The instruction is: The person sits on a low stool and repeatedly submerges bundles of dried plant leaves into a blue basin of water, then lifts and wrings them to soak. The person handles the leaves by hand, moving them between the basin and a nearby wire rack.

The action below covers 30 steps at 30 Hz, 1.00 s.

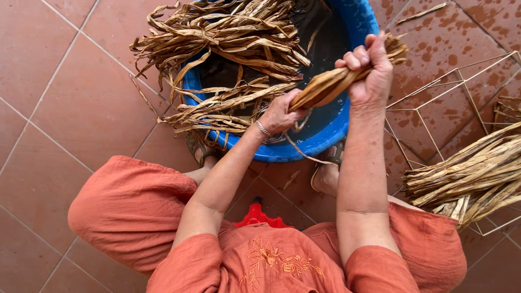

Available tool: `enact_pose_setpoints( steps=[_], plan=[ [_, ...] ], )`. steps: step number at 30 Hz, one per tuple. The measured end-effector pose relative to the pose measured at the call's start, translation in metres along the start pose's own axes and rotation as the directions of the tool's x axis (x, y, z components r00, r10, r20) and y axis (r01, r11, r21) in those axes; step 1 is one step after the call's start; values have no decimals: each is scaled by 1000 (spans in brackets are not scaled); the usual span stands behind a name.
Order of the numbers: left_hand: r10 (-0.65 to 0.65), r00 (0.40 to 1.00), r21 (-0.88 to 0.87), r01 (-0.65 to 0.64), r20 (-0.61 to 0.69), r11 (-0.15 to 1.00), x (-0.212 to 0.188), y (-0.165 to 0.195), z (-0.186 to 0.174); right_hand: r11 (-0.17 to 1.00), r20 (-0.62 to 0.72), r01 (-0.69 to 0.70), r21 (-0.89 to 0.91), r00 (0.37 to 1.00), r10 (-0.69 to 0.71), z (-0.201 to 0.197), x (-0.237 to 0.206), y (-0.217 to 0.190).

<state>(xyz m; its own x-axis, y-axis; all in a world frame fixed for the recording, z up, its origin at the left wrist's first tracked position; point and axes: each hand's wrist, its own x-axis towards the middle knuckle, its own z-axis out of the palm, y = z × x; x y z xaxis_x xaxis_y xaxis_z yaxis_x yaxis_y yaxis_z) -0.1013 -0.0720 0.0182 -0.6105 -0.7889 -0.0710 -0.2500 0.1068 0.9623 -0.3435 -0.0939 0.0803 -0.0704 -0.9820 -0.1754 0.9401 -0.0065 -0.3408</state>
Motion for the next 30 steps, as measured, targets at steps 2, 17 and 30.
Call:
enact_pose_setpoints(
  steps=[2,17,30],
  plan=[
    [-58,998,238,58,-5,970,-7,-18,2,990,-158,32,-138,986,-54,-19,6,21],
    [-500,853,750,233,148,619,-15,-29,32,912,-632,-390,-126,740,229,-89,-6,106],
    [-279,960,188,281,-37,941,-67,-45,25,917,-416,-234,-323,905,85,-9,-4,38]
  ],
)
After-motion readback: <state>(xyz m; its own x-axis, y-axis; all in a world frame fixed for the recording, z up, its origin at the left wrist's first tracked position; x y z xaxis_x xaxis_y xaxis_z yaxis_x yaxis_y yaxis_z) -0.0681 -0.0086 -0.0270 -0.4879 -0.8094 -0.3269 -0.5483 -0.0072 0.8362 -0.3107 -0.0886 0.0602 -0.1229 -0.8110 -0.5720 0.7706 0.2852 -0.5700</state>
